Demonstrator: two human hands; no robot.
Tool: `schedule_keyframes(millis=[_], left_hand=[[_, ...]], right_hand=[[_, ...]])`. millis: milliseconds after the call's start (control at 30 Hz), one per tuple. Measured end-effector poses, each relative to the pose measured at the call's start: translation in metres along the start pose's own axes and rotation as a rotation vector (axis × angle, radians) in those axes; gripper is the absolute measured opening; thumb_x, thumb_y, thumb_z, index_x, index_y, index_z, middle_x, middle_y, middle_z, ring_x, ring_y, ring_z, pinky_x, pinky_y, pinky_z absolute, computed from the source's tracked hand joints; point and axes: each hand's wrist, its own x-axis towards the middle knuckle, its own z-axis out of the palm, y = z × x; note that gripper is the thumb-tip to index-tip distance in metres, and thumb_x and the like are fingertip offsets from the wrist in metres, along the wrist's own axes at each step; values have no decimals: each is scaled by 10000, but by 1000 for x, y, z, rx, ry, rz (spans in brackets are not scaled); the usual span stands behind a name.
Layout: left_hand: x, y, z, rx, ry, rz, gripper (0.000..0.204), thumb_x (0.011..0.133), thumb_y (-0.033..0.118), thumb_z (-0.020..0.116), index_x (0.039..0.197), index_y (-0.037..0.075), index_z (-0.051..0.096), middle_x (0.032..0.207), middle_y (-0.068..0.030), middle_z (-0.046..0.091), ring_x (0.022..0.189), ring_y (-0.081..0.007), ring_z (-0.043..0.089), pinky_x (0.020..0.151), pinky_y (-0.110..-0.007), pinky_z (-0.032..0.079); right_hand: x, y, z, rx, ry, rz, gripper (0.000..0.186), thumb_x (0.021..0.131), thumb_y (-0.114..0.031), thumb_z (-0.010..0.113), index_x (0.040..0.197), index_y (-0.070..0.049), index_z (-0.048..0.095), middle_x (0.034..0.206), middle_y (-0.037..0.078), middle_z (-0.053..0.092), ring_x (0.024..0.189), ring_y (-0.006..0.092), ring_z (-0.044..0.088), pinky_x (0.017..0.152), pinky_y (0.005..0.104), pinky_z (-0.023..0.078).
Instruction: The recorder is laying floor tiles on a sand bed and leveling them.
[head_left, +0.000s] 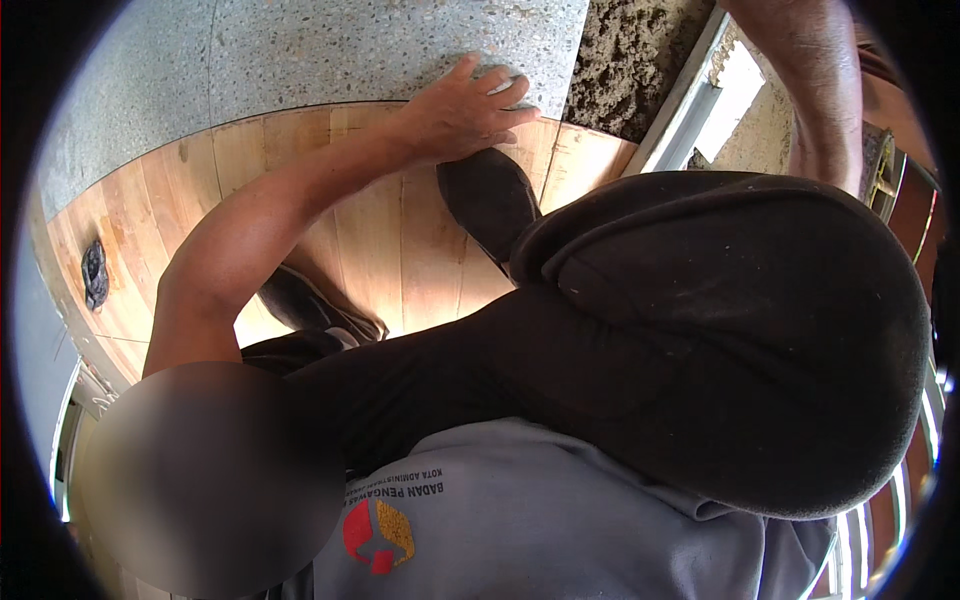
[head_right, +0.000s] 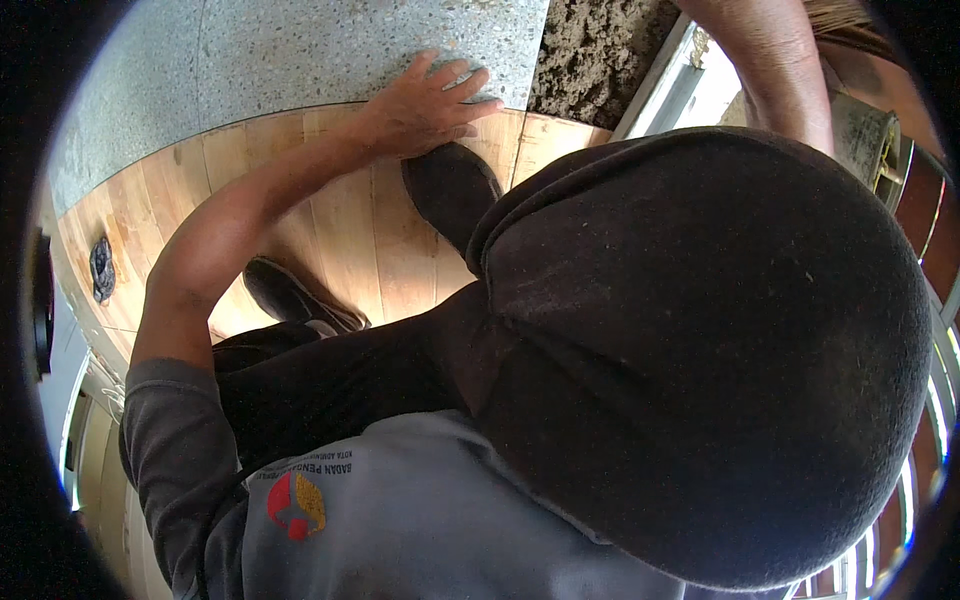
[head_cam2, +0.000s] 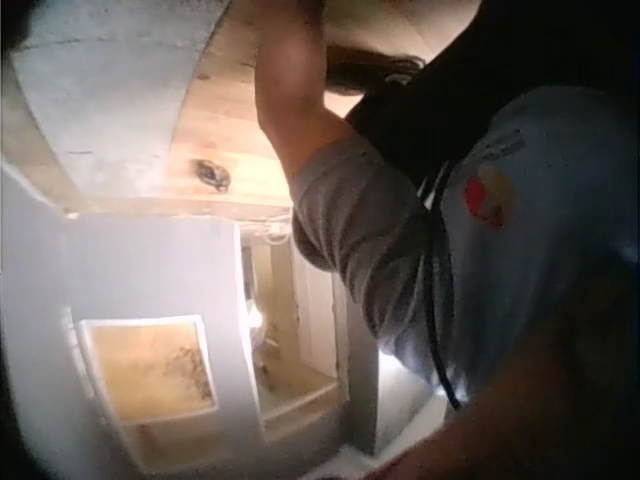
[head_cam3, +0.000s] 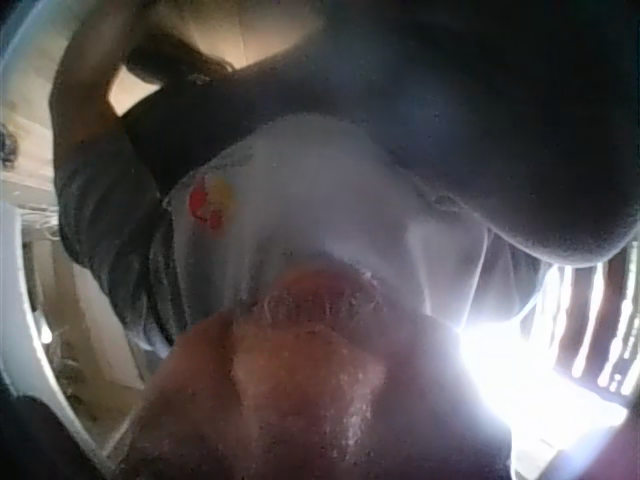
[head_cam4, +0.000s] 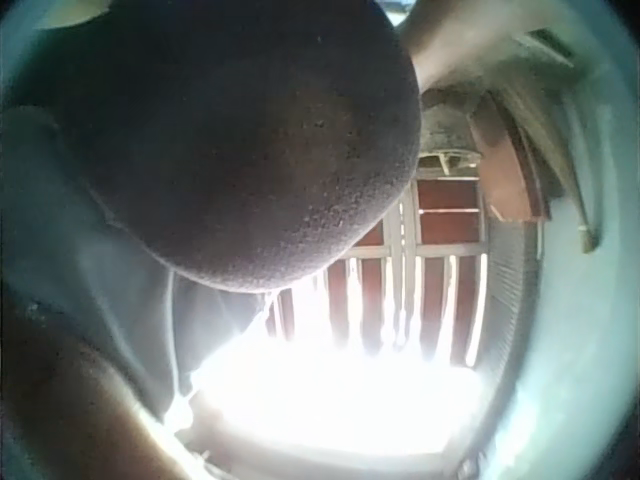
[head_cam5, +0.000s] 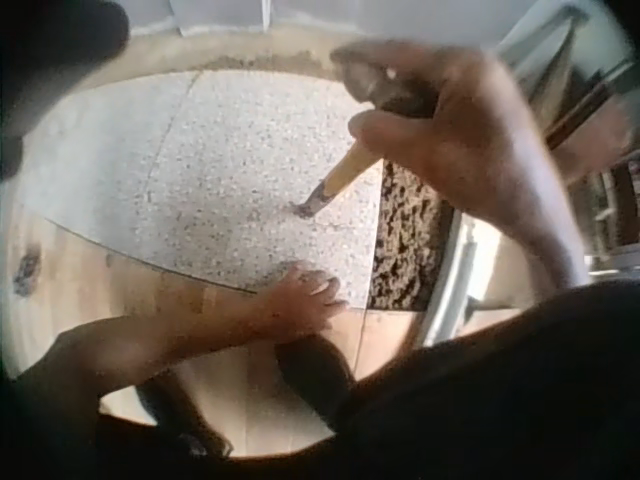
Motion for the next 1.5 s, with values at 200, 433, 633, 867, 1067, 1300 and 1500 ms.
schedule_keyframes(millis=[200,433,633,867,1067,1300,1500], left_hand=[[3,5,-6,54,-8,3,528,988,476,664,1467,258,619,1439,-80,602,1336,-260,536,1081,-562,434],[3,6,-8,143,-75,25,550,1007,481,647,1514,283,570,1497,-107,584,1364,-293,542,1091,-536,434],[-5,-20,-18,17,-49,-175,665,1032,469,638,1565,100,491,1566,-178,517,1453,-357,480,1229,-646,288],[-32,-54,-10,127,-29,-509,908,989,660,606,1668,117,341,1760,-135,250,1616,-372,214,1189,-793,167],[-31,-56,-19,13,-137,-549,1002,944,675,605,1659,42,302,1726,-202,283,1597,-443,214,1207,-783,153],[-24,-53,-31,-11,-231,-593,1117,904,744,610,1692,56,217,1762,-190,189,1619,-447,133,1192,-821,92],[-25,-52,-34,4,-220,-580,1248,830,835,632,1691,40,204,1764,-188,182,1623,-453,113,1178,-838,86]], right_hand=[[-12,9,-27,121,-104,-60,435,928,-23,787,1351,20,696,856,73,737,580,62,608,454,186,456],[-23,-5,-30,89,-175,-103,508,885,-22,832,1366,43,679,937,164,788,610,105,691,459,199,550],[-15,-26,-43,62,-282,42,489,913,-126,830,1383,-82,705,1074,136,818,784,171,806,586,283,675],[-19,-22,-37,64,-288,-89,465,921,-119,803,1374,-72,710,1051,127,822,766,172,803,574,311,663],[-23,-22,-30,289,-213,-184,512,855,-39,861,1340,24,709,905,115,799,645,105,714,514,233,568],[-31,-33,-26,173,-158,-297,473,885,-21,813,1343,23,704,946,135,807,705,138,752,578,245,629],[-38,-30,-31,200,-203,-272,481,878,-6,813,1345,27,703,909,100,791,680,116,724,557,229,595]])
